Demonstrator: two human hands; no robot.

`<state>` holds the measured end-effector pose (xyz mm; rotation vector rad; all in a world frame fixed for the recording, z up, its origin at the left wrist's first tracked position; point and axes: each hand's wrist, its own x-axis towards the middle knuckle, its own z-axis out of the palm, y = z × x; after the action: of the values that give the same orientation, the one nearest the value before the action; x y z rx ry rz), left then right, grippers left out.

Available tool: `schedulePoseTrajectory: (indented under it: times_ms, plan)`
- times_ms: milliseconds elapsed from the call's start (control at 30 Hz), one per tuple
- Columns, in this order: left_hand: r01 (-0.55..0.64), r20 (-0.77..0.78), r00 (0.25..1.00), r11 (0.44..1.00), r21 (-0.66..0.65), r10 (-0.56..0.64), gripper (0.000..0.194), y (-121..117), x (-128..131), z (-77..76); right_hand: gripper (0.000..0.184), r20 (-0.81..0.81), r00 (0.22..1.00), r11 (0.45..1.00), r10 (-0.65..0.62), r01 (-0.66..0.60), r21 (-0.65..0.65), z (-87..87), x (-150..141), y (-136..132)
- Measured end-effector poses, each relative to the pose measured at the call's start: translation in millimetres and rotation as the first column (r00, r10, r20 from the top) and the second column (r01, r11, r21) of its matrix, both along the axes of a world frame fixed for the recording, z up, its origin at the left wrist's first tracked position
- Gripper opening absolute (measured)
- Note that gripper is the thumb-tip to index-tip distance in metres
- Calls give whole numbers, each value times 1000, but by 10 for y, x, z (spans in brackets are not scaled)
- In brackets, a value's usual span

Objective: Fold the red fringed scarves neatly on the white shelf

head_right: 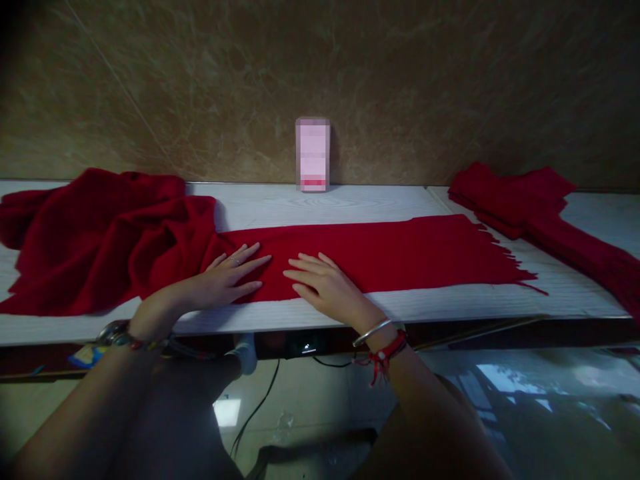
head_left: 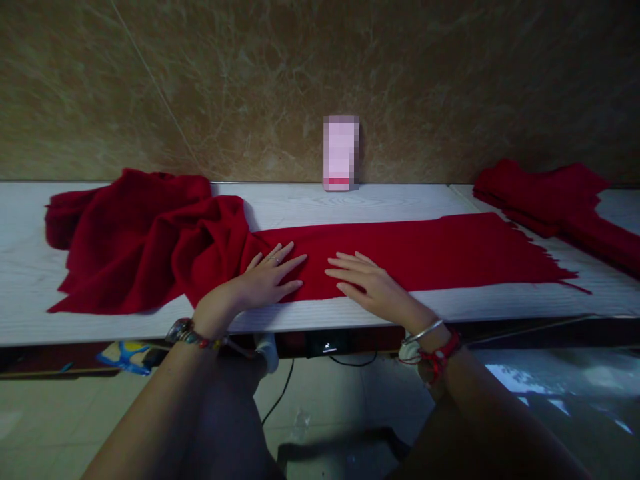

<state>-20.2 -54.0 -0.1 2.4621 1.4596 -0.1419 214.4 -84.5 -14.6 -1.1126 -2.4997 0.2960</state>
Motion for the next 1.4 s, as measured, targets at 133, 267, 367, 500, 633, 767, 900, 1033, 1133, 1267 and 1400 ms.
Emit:
schedulePoseTrajectory:
  times_ms: [133, 267, 367, 500, 633, 767, 900, 1033, 1133, 1267, 1400]
  plan:
    - [-36, -16, 999, 999, 8, 36, 63, -2, 22, 17, 42, 106, 981, 987, -162, 162, 11, -5, -37, 25]
    - [-129, -132, 984, 990, -64, 120, 66, -43, 85, 99, 44, 220, 964, 988, -148, 156, -18, 15, -40, 24]
    - [-146, -162, 978, 986, -74, 133, 66, -57, 102, 134, 45, 193, 969, 986, -154, 164, -36, 44, -60, 27]
    - [-127, -93, 986, 987, 102, 137, 68, -1, 79, 76, 50, 146, 959, 969, -244, 247, -5, 55, -189, 30]
    - [-165, -127, 976, 980, 108, 178, 63, 63, 79, 10, 55, 213, 942, 964, -261, 264, 14, 15, -289, -1]
    - [-203, -195, 959, 978, 42, 208, 62, 53, 95, 20, 59, 246, 942, 971, -227, 237, -14, 24, -254, -12]
    - [-182, -150, 968, 976, 119, 199, 56, 98, 73, 111, 64, 196, 963, 970, -186, 211, -118, 113, -212, 45]
    - [-230, -25, 969, 941, 246, 244, 46, 345, 61, 261, 61, 124, 956, 960, -266, 274, -52, 132, -248, 91]
    - [-178, -61, 979, 961, 213, 195, 34, 585, 89, 325, 55, 204, 946, 966, -252, 257, 1, 68, -282, 77]
    - [-174, -137, 972, 979, 110, 189, 25, 781, 147, 314, 53, 252, 934, 967, -251, 253, 24, 10, -288, 47]
    - [-146, -214, 961, 979, 139, 174, 22, 808, 177, 291, 53, 250, 934, 967, -255, 251, 46, 8, -277, 48]
